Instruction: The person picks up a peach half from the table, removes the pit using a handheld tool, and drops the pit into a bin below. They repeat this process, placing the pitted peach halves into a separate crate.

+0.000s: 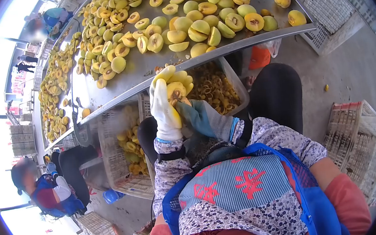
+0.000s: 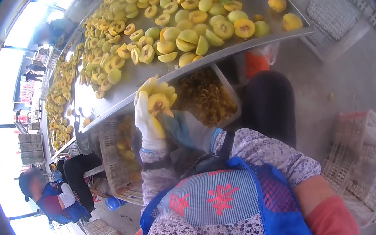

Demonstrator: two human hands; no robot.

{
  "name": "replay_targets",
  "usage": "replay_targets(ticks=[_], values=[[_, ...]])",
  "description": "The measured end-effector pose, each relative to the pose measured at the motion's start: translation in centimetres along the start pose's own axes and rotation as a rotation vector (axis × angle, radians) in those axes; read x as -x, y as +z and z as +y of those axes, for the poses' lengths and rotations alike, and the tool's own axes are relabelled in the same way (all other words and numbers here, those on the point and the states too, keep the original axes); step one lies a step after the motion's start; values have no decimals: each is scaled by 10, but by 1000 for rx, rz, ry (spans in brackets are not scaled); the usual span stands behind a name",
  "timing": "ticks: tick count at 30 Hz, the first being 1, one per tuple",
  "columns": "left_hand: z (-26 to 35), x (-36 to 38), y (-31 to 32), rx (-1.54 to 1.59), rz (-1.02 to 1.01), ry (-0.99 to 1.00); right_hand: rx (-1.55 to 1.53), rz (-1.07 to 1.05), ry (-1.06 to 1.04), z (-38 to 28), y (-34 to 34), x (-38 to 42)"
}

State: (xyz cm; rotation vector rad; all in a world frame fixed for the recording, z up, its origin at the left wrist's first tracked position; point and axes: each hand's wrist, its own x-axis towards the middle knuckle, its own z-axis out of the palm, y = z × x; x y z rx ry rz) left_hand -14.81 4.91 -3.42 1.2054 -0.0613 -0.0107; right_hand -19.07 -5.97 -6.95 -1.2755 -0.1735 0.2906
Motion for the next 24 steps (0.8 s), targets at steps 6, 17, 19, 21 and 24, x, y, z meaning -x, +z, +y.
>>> replay_targets(ticks=[6, 17, 19, 21, 24], values=[[6, -1, -7, -427, -83, 140, 523, 79, -82, 4, -7, 1], [0, -7, -11, -269, 43, -145, 67, -76, 695, -50, -8, 7], [-6, -5, -12, -241, 66, -107, -97, -178, 746, -51, -16, 5], [0, -5, -14, -99, 42, -167, -255, -283, 795, -44, -27, 1], [-1, -12, -25, -179, -63, -225, -496, -467, 850, -38, -26, -5]])
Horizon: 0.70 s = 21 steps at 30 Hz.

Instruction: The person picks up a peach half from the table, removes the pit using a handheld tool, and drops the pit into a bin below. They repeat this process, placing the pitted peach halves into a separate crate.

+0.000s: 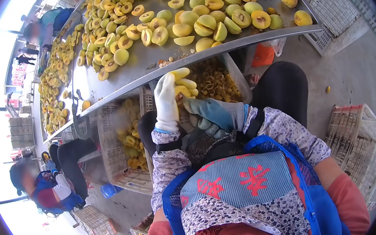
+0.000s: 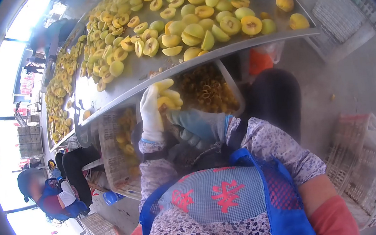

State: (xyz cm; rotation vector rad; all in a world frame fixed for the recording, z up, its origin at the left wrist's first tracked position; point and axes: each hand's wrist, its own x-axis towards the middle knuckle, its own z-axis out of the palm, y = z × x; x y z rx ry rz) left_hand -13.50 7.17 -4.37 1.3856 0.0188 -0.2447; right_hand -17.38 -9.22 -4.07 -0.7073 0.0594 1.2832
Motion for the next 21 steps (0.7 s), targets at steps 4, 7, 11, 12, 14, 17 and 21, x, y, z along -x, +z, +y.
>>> replay_targets(ticks=[4, 7, 11, 12, 14, 17, 21], values=[[-3, 0, -1, -155, -23, -27, 386, 451, -32, 3, 11, 2], [-4, 2, 3, -45, 18, 8, 232, 266, -37, 6, -9, -4], [-6, 6, 22, 123, 212, 79, 248, 276, -60, 2, -3, -1], [-11, 5, 18, 90, 182, 74, 247, 275, -61, 3, -1, -2], [-13, 3, 12, 25, 148, 28, 549, 500, -135, 6, 3, -3], [-9, 3, 8, 6, 80, -65, 435, 420, -47, 4, -2, -1], [0, 7, 12, 155, -35, -128, -191, -384, 201, 6, -33, -18]])
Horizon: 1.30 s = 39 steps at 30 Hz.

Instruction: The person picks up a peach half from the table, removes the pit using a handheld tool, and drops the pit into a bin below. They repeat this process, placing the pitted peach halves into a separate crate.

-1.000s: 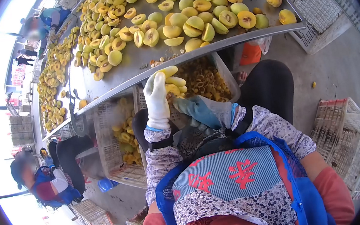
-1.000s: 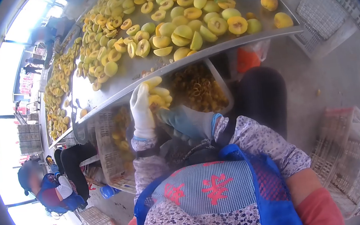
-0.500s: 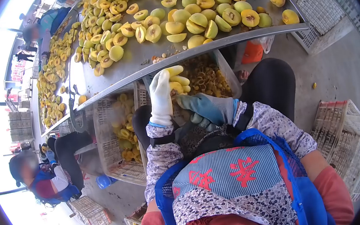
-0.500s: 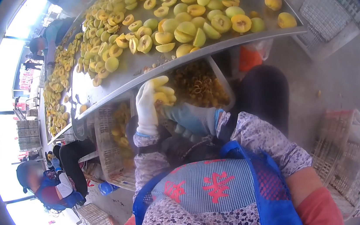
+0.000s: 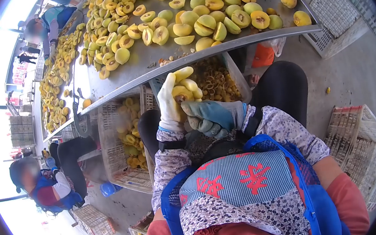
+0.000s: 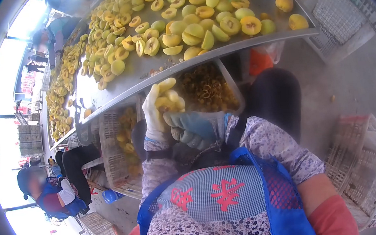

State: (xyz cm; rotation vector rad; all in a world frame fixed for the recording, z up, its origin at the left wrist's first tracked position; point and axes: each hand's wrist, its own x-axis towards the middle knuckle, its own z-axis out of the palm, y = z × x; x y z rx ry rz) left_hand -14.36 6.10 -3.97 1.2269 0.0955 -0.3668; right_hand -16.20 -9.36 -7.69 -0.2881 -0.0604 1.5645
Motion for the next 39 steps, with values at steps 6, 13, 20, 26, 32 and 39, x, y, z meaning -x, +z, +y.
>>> replay_targets(ticks=[6, 13, 20, 26, 32, 39], values=[[-5, -7, 4, 245, 127, 71, 594, 767, -337, 17, 33, -7], [26, -2, -63, 506, 348, 252, 1166, 915, -801, 27, -11, -23], [53, 31, -42, -277, 485, 389, 1427, 874, -1130, 22, 7, -32], [25, 12, -2, -445, 226, 500, 1821, 1062, -787, 15, 37, -6], [51, 21, -36, -293, 459, 508, 1520, 1406, -521, 17, -18, -3], [77, 18, -131, -1757, 1206, 608, 1389, 1347, -734, 15, 0, -5]])
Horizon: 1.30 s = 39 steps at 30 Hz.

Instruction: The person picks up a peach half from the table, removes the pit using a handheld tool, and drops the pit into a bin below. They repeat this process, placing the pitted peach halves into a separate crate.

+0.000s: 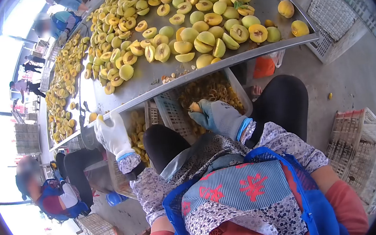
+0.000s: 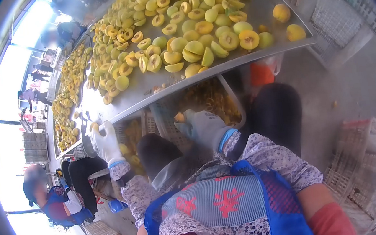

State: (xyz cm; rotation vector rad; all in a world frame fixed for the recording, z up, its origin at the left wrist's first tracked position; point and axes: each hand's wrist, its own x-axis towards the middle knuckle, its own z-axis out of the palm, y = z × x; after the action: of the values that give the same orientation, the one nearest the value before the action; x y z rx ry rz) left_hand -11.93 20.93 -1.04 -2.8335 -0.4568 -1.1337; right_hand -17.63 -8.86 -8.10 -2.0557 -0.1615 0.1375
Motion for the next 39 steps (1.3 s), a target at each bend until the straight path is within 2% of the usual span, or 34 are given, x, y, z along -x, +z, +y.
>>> replay_targets(ticks=[2, 4, 5, 6, 8, 9, 12, 14, 15, 17, 18, 19, 21, 23, 25, 26, 27, 29, 31, 33, 34, 35, 37, 38, 39], values=[[59, -12, -12, 432, -355, -177, -26, -42, 42, -4, -3, 0], [111, -12, 14, 741, -442, -19, 16, -40, 36, -3, -7, -1], [144, -15, 13, 747, -532, 25, 21, -38, 38, -1, -7, -1], [171, -19, 20, 622, -607, 97, 13, -15, 16, 3, -7, -2], [209, -11, 42, 490, -681, 139, 9, 16, -1, 10, -7, -3], [221, -12, 45, 400, -849, 178, -15, 52, -6, 14, -7, -3], [217, -2, 69, 494, -826, 181, -69, 122, -31, 15, -11, -5], [191, 1, 108, 1110, -925, -149, -101, 147, -58, 9, -13, -7], [186, -5, 92, 1107, -922, -150, -142, 214, -95, 3, -14, -9], [172, -11, 54, 1563, -1104, -363, -186, 279, -135, -2, -18, -13], [168, -10, 44, 1615, -1007, -345, -148, 328, -259, -3, -20, -16], [162, -7, 34, 1614, -1003, -344, -110, 376, -384, -5, -22, -18], [148, 0, 12, 1842, -998, -425, -132, 373, -402, -14, -26, -18], [145, 17, -8, 1856, -1005, -459, -154, 362, -417, -18, -22, -15], [144, 35, -21, 1424, -685, 136, -84, 283, -187, -17, -17, -12], [147, 43, -27, 1293, -533, 247, -82, 282, -186, -16, -16, -13], [146, 44, -26, 1296, -533, 245, -77, 254, -187, -12, -15, -15], [143, 47, -24, 987, -273, 501, -69, 219, -189, -7, -9, -16], [141, 53, -13, 930, -334, 421, -33, 165, -203, -3, -2, -17], [152, 57, -12, 1168, -294, 175, -42, 155, -186, -2, 1, -17], [155, 59, -15, 1048, -179, 336, -50, 146, -169, 0, 3, -16], [155, 60, -14, 1048, -182, 334, -50, 144, -166, 1, 6, -17], [154, 60, -11, 868, -81, 553, -189, 105, -335, 2, 10, -19], [159, 65, -15, 947, -135, 473, -190, 106, -332, 1, 12, -19], [164, 69, -18, 949, -139, 473, -273, 61, -227, -1, 14, -19]])
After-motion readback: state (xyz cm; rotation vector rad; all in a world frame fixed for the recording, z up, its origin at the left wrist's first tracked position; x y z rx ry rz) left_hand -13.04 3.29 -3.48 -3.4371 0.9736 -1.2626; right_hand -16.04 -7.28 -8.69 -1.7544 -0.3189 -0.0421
